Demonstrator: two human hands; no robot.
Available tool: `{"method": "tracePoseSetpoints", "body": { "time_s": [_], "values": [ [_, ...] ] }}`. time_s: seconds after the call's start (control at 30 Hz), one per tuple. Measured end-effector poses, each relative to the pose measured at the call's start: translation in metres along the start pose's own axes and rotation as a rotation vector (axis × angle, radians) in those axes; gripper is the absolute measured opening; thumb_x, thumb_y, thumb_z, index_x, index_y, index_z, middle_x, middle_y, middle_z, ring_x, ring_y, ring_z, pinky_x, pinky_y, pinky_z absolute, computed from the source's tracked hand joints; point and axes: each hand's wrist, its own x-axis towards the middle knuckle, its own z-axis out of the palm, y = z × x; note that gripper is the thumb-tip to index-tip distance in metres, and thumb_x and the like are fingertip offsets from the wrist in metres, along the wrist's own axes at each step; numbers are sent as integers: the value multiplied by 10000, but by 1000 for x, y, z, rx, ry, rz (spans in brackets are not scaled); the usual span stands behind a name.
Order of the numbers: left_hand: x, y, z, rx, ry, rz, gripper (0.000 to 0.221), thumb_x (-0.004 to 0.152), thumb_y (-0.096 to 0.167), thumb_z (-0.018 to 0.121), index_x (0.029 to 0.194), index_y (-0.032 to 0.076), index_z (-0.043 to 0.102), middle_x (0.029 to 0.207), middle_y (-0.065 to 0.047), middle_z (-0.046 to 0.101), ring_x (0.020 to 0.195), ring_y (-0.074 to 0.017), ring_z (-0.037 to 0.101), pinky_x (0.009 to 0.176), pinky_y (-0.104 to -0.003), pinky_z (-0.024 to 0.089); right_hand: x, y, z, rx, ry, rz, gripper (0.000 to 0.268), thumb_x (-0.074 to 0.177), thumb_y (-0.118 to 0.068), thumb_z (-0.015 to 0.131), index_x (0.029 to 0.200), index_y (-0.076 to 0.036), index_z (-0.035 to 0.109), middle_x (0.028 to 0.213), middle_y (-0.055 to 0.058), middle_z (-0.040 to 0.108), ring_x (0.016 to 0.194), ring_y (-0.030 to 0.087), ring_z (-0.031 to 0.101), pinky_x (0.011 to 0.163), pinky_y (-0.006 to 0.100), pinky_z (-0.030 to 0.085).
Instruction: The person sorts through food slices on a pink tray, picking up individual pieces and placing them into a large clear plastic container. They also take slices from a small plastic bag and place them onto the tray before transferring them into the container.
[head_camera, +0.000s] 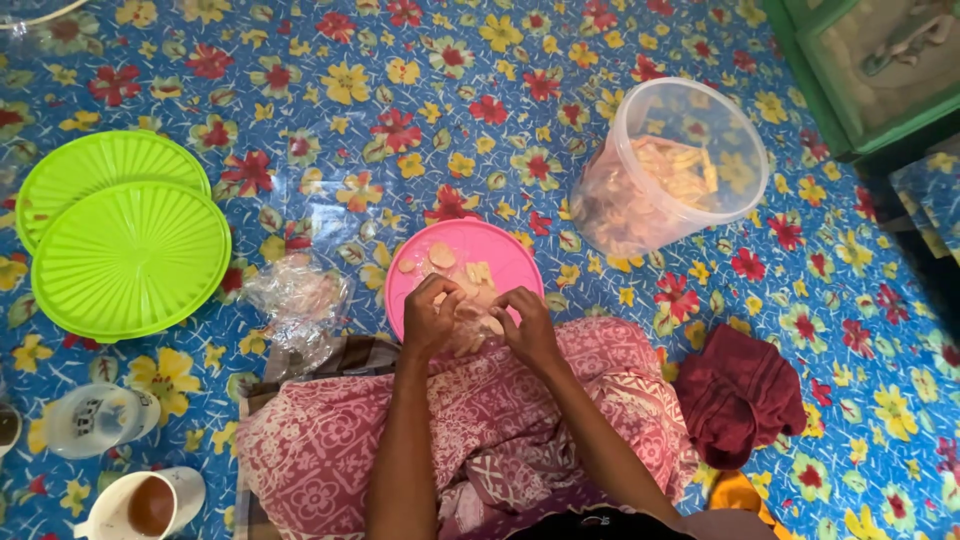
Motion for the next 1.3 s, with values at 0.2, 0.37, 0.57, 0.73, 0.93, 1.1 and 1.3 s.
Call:
{"method": "tracePoseSetpoints", "body": {
  "time_s": [0.2, 0.37, 0.57, 0.73, 0.93, 1.1, 1.3],
  "values": [
    [-1, 3, -1, 6, 20, -1, 76, 789, 106, 690, 743, 89, 631, 643, -58, 568, 671, -260, 605, 708, -331, 476, -4, 9, -2, 0, -6, 13, 51, 820, -158, 675, 813, -119, 643, 747, 59, 577, 776, 285, 606, 744, 384, 469],
    [-3, 2, -2, 16, 8, 12, 72, 791, 118, 692, 751, 97, 635, 650, -52, 574, 679, -252, 610, 705, -332, 479, -6, 8, -1, 13, -19, 10, 68, 826, -164, 674, 841, -107, 639, 767, 77, 577, 797, 296, 608, 741, 387, 477],
    [-8, -5, 5, -6, -36, 26, 77, 788, 122, 691, 743, 91, 637, 642, -74, 574, 668, -279, 610, 695, -342, 483, 4, -11, 2, 23, -60, -49, 110, 823, -173, 675, 889, -93, 637, 793, 99, 579, 816, 317, 607, 738, 414, 471],
    [-8, -1, 5, -14, -67, 20, 90, 791, 136, 700, 729, 100, 646, 641, -64, 587, 667, -264, 619, 686, -332, 485, 7, -14, 10, 2, -76, -76, 92, 851, -189, 647, 879, -102, 635, 776, 88, 574, 802, 312, 605, 732, 413, 469],
    [-6, 1, 5, -27, -90, 12, 113, 792, 176, 709, 725, 108, 648, 634, -54, 587, 656, -255, 621, 677, -322, 487, 7, -19, 9, -11, -66, -52, 49, 835, -180, 654, 859, -140, 641, 769, 52, 568, 789, 277, 606, 733, 381, 471],
    [-7, -4, 8, -2, -72, 24, 128, 805, 178, 692, 721, 102, 632, 626, -61, 573, 647, -268, 607, 667, -334, 483, 9, -20, 8, -12, -48, -41, 48, 844, -189, 643, 842, -143, 634, 760, 50, 564, 782, 278, 601, 729, 385, 467],
    [-5, -7, 3, 14, -20, 1, 117, 809, 167, 682, 744, 91, 621, 641, -66, 557, 659, -276, 596, 691, -342, 480, 9, -13, 11, -26, -41, -24, 70, 843, -206, 649, 820, -145, 626, 752, 41, 564, 772, 271, 600, 747, 386, 457]
  ]
}}
